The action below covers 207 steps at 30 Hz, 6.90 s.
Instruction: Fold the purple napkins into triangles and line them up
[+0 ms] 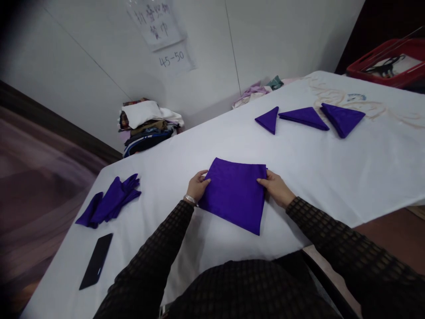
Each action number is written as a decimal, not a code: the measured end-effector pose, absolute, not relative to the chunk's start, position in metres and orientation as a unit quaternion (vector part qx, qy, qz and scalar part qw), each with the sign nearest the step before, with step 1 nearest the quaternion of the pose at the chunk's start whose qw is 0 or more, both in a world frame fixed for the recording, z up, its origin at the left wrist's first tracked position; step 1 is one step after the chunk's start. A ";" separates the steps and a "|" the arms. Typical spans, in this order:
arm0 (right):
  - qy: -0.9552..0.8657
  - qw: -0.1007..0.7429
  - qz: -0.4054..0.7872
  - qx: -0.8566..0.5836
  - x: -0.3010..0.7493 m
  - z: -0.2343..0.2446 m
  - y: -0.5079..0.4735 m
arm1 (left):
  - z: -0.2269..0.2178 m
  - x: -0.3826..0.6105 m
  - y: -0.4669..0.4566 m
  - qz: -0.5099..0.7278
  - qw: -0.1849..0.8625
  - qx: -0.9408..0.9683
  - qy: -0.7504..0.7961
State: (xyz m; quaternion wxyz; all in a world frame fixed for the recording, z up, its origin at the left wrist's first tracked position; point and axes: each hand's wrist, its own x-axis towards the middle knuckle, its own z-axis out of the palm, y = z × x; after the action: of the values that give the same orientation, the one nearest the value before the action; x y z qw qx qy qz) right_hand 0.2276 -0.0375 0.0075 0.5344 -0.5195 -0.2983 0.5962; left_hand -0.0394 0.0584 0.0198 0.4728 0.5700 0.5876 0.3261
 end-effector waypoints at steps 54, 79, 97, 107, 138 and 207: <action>-0.514 0.263 0.367 -0.729 0.255 0.008 -0.023 | 0.003 0.022 -0.060 0.038 0.125 0.973 0.191; -0.815 0.205 0.326 -0.434 0.161 0.019 -0.073 | -0.020 0.026 -0.077 0.025 0.153 0.962 0.225; -0.832 0.121 0.146 -0.522 0.214 -0.017 -0.023 | -0.009 0.023 -0.075 0.006 0.102 0.977 0.188; -0.806 0.086 0.047 -0.584 0.240 -0.027 0.007 | -0.008 0.023 -0.076 0.007 0.127 0.975 0.184; -0.865 0.119 0.041 -0.485 0.166 -0.030 -0.114 | -0.013 -0.033 -0.034 0.032 0.076 0.861 0.501; -0.697 0.021 0.151 -0.701 0.282 0.012 0.032 | -0.001 0.002 -0.083 0.072 0.071 0.947 0.306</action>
State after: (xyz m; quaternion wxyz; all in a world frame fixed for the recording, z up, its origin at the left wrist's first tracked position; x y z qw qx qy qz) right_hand 0.2824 0.0320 0.0123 0.0206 -0.7011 -0.6965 0.1514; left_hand 0.0020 -0.0827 -0.0006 0.0706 0.9467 0.3060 0.0719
